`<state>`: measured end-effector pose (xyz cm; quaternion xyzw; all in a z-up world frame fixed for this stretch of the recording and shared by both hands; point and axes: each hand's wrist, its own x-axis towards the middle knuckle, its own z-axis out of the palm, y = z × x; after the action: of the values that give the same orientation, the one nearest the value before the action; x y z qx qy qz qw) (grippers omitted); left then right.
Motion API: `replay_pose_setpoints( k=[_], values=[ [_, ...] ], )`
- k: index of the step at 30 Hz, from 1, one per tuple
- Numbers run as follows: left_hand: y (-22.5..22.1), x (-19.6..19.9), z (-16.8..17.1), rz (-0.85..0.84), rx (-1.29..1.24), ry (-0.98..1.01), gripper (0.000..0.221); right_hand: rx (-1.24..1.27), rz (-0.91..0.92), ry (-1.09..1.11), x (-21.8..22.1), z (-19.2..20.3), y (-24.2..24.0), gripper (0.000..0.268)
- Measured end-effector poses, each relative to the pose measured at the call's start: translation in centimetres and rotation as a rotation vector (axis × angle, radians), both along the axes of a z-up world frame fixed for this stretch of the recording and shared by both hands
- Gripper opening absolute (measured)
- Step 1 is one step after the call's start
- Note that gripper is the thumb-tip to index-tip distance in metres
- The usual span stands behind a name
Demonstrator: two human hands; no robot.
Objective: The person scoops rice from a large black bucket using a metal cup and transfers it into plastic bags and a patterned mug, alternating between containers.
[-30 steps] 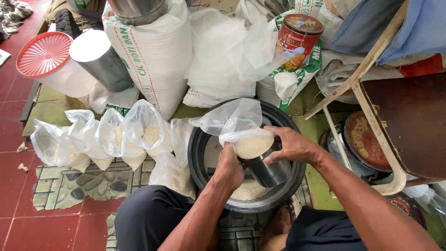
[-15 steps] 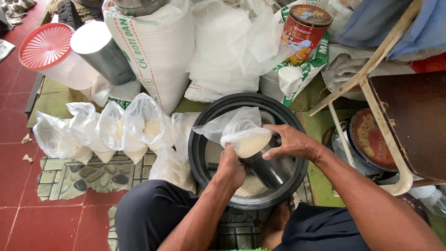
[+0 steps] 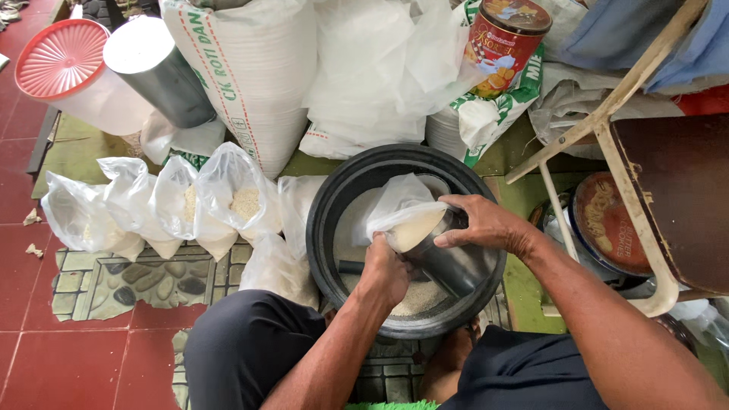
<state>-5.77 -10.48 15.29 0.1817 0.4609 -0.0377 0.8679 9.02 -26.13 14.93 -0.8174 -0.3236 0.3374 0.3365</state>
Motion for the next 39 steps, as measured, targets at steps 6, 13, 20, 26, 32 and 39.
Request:
replay_pose_setpoints(
  k=[6, 13, 20, 26, 32, 39],
  values=[
    [0.5, -0.5, -0.3, -0.037, -0.009, -0.017, 0.088, -0.061, 0.033, 0.014, -0.2, -0.3, 0.6, 0.093],
    [0.8, -0.1, -4.8, 0.018, 0.016, 0.010, 0.086, -0.044, 0.063, -0.022, 0.1, 0.0, 1.8, 0.094],
    [0.2, 0.8, -18.6, 0.055, 0.005, 0.037, 0.077, -0.061, 0.073, -0.063, 0.9, -0.5, 1.9, 0.089],
    [0.5, -0.2, -8.4, 0.069, -0.088, -0.069, 0.086, -0.032, 0.043, -0.055, 1.7, -1.0, 1.7, 0.088],
    [0.5, -0.3, -9.0, 0.086, -0.061, -0.099, 0.070, 0.015, 0.024, -0.104, 1.8, -0.2, 2.1, 0.082],
    [-0.2, -0.3, -9.9, 0.127, 0.033, -0.060, 0.050, -0.056, 0.067, -0.152, 1.3, 0.5, 3.5, 0.081]
  ],
)
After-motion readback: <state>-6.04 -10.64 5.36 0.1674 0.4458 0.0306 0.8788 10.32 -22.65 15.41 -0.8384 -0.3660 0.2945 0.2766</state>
